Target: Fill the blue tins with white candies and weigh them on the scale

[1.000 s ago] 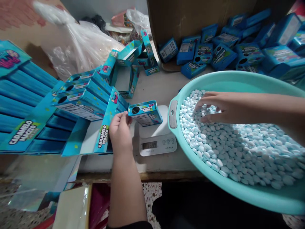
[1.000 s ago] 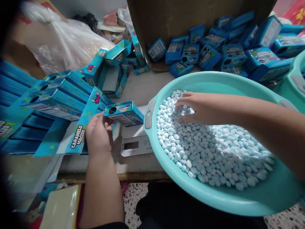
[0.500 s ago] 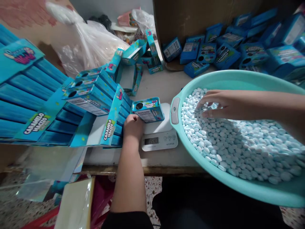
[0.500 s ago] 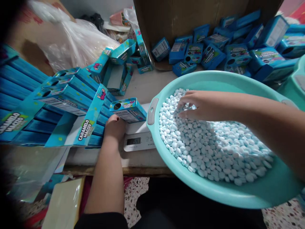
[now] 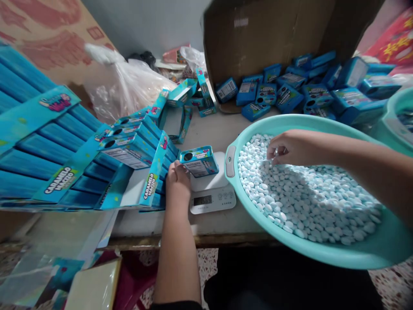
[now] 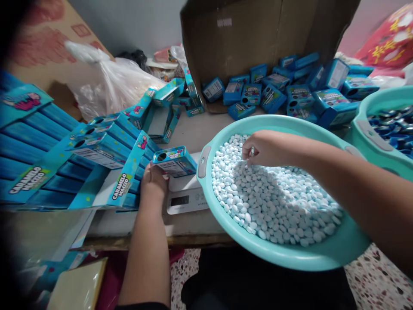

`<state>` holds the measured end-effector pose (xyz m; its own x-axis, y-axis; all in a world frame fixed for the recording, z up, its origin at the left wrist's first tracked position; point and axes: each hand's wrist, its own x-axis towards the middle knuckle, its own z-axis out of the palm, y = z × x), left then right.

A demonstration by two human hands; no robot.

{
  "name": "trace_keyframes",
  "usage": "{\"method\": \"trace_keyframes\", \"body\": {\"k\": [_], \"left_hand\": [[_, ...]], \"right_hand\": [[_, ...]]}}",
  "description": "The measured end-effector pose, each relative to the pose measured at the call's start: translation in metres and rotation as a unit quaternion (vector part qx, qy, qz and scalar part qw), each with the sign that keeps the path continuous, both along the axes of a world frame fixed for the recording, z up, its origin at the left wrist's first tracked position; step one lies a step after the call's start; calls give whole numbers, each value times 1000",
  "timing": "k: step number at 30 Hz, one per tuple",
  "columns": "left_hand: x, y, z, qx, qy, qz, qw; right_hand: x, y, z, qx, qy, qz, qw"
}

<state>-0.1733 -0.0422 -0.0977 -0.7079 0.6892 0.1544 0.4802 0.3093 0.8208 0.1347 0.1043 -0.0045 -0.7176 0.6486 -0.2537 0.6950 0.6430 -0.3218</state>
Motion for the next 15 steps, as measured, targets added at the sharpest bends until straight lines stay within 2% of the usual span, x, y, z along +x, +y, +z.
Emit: {"method": "trace_keyframes", "body": {"k": [2,4,6,7,9,11,13,15], "left_hand": [[6,0,6,76,-8,-35,996],[12,0,16,132,-16,-117,984],[19,-3,29,130,19,-173,976],[23,-6,37,108,54,-171,978],[31,-19,55,60,139,-123,981],[36,-38,78,52,196,-81,976],[30,-58,104,87,235,-40,967],[10,-73,131,161,265,7,951]], "right_hand": [[-2,-3,3,3,4,-10,1000],[-3,-5,5,-7,2,-14,1000],[-4,-5,5,-16,-6,-18,1000],[-4,-6,4,-19,-7,-16,1000],[-4,-6,3,-24,-2,-11,1000],[-4,-7,3,-35,-4,-8,999],[-3,-9,4,-51,-16,-5,999],[-1,-11,7,-63,-26,5,998]]}}
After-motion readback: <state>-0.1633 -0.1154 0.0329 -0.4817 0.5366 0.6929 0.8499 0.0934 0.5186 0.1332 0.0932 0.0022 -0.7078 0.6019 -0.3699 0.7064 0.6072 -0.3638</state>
